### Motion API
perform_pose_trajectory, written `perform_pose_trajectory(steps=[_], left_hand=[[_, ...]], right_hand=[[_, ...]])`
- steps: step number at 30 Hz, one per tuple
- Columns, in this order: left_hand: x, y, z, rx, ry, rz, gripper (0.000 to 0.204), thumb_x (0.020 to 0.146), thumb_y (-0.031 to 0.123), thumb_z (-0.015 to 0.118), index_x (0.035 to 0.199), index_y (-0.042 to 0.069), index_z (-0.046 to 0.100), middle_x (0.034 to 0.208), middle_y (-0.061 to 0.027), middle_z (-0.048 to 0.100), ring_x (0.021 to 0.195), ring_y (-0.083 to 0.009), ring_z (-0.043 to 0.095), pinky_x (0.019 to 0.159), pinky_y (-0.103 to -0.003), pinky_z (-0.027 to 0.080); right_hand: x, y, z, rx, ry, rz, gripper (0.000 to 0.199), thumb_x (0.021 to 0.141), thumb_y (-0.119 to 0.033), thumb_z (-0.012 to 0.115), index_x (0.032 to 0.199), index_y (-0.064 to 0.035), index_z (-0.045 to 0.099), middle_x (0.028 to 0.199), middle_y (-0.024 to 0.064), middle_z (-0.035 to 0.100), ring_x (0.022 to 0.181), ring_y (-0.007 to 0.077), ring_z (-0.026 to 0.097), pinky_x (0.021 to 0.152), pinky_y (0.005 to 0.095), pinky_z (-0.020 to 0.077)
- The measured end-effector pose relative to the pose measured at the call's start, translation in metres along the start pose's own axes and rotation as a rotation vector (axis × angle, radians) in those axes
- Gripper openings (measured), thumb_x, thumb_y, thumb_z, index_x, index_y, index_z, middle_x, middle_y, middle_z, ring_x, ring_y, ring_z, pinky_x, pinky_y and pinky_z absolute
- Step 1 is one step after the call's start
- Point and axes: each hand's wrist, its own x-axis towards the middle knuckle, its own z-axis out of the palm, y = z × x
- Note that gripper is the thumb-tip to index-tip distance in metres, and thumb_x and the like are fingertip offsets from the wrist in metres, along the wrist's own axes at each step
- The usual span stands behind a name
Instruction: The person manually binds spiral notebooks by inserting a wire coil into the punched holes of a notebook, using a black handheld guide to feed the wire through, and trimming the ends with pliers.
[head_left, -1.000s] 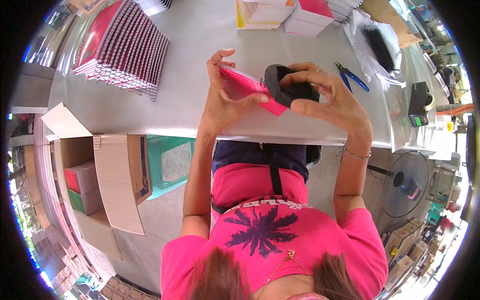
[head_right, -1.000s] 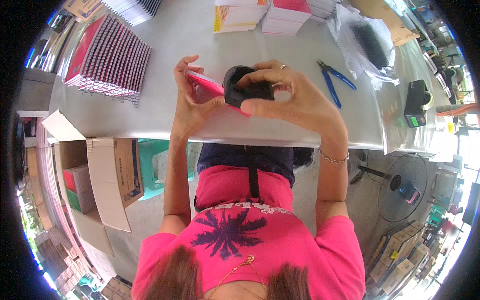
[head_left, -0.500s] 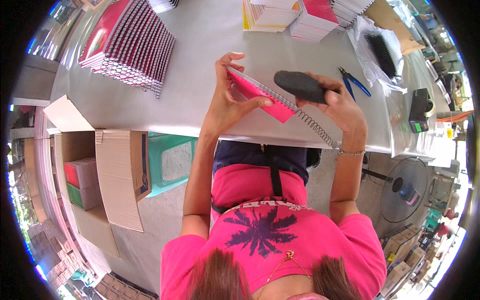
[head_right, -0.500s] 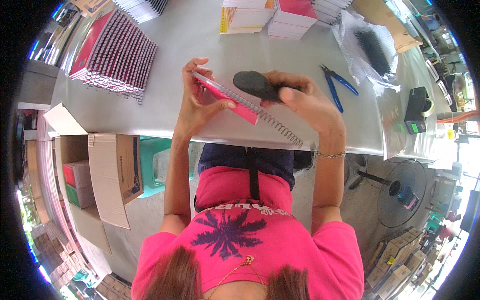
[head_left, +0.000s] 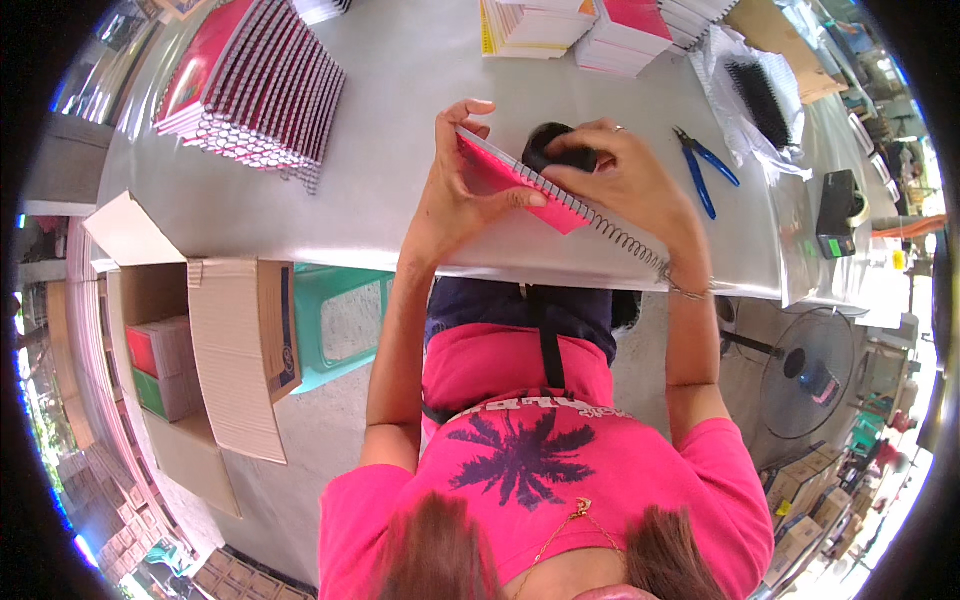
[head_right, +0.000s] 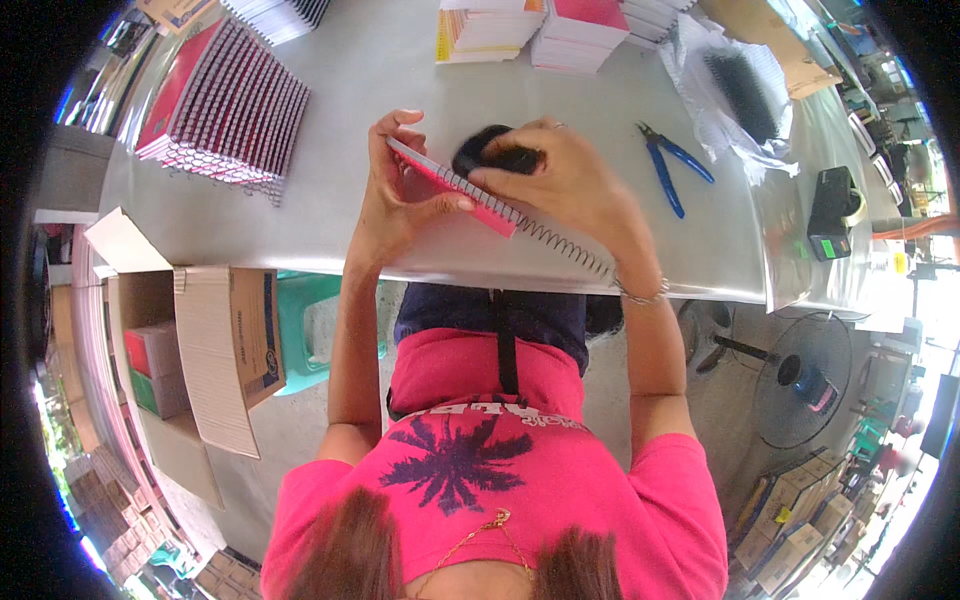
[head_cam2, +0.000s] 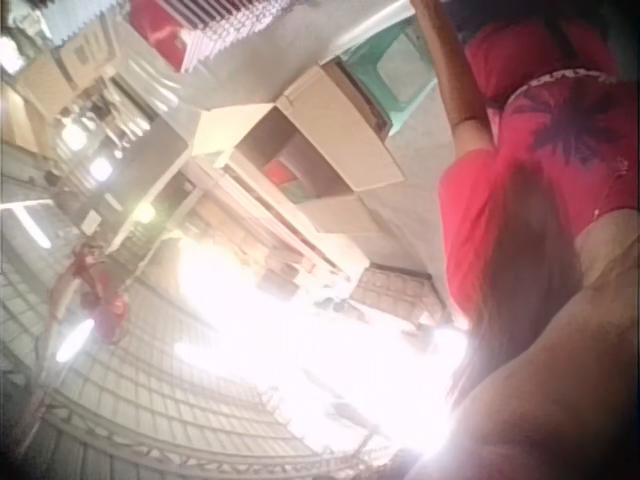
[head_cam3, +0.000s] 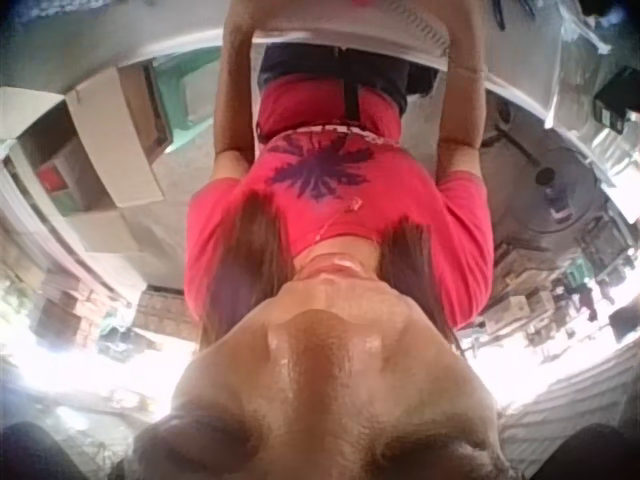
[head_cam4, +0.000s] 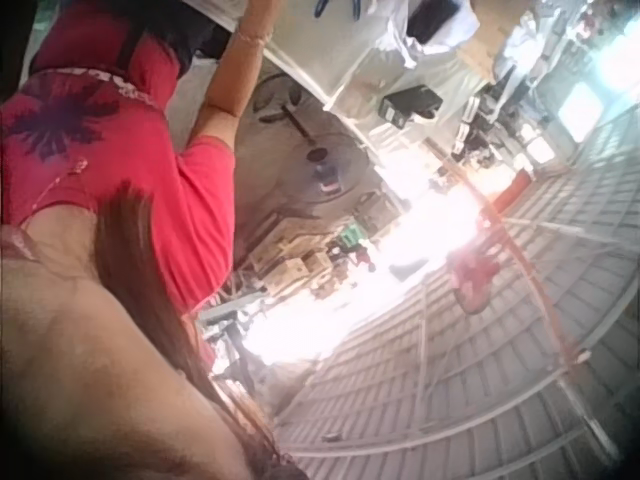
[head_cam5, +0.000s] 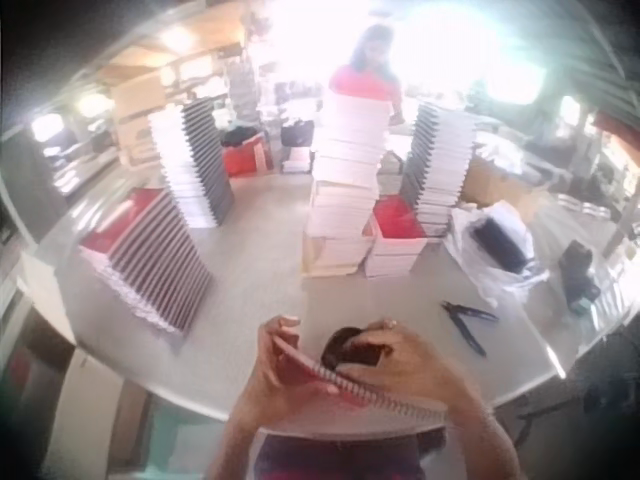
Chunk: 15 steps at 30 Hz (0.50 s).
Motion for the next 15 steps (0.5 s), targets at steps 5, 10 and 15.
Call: perform_pose_trajectory(steps=[5,10,15], left_hand=[[0.001,-0.001,0.002,0.016,0.006,0.024,0.098,0.054,0.023,0.094,0.131,0.011,0.036,0.124,-0.0063,0.043,0.111,-0.0250,0.044,0.096,-0.037,0.042],[0.001,0.002,-0.001,0.005,-0.036,0.018,0.096,0.054,0.022,0.094,0.130,0.011,0.036,0.125,-0.0057,0.042,0.111,-0.0245,0.044,0.096,-0.037,0.042],[0.001,-0.002,0.001,0.004,-0.031,0.042,0.096,0.054,0.022,0.094,0.130,0.010,0.036,0.125,-0.0058,0.043,0.111,-0.0240,0.044,0.096,-0.036,0.042]], right_hand=[[-0.013,0.003,0.003,0.578,-0.018,0.005,0.037,0.080,-0.033,0.076,0.103,-0.0035,0.071,0.095,0.0135,0.065,0.084,0.0222,0.060,0.075,0.0304,0.0483],[-0.007,0.007,0.005,0.113,-0.012,-0.030,0.034,0.080,-0.031,0.076,0.103,-0.0062,0.072,0.094,0.0095,0.064,0.083,0.0168,0.058,0.074,0.0277,0.0469],[-0.021,0.007,-0.008,0.360,-0.102,-0.096,0.034,0.081,-0.016,0.074,0.112,-0.0038,0.067,0.108,0.0037,0.059,0.091,0.0123,0.053,0.078,0.0258,0.0442]])
